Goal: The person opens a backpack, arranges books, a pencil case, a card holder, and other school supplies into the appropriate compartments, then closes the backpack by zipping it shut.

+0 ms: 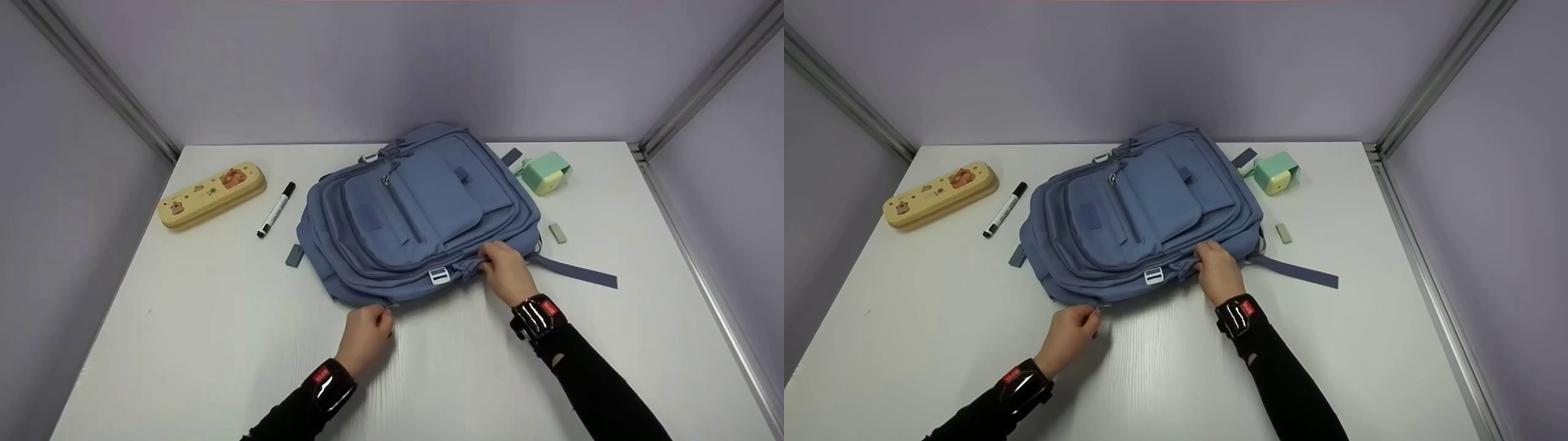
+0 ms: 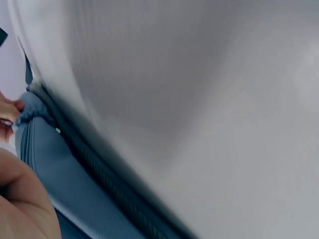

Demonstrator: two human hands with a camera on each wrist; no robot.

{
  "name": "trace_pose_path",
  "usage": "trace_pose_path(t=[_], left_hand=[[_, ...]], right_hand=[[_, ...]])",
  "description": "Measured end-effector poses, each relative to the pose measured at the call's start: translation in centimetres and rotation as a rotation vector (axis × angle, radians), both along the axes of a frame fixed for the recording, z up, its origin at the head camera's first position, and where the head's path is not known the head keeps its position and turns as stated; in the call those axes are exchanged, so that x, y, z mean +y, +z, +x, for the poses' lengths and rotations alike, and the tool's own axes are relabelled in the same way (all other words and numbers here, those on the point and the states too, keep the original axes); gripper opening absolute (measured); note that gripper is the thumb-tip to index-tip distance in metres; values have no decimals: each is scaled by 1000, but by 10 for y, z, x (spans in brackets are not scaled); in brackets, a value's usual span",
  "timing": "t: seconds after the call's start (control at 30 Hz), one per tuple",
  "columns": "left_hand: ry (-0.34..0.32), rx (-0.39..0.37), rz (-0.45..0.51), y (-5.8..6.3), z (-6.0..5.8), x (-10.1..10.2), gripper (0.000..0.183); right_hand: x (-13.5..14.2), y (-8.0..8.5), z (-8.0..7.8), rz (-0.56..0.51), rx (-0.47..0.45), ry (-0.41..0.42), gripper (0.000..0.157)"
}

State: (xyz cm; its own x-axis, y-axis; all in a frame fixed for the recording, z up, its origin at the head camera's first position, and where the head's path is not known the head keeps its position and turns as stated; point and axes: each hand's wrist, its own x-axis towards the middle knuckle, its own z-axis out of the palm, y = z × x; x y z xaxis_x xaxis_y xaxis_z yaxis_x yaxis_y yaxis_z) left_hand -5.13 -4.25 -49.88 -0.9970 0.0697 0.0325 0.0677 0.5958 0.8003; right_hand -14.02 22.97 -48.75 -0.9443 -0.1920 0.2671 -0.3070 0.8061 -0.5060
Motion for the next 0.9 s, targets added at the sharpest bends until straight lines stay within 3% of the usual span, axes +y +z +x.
trace_pose_path(t=[0.23,0.5,0.6,0.7,0.8,0.9], left_hand=[[-29,92,-103,5,0,-26,37],[-25,86,-106,6,0,-35,34],[-16,86,-87,5,0,-34,34],[0,80,-68,5,0,-33,35],[1,71,-57,6,0,-32,36],[-2,57,-59,7,0,-31,36]], right_hand=[[12,-5,-5,-8,37,-6,14],[14,-5,1,20,30,-17,17],[-4,0,13,58,44,16,25],[-36,8,31,43,33,111,32],[-73,11,49,-1,-16,195,30],[-102,5,61,5,-25,194,26]])
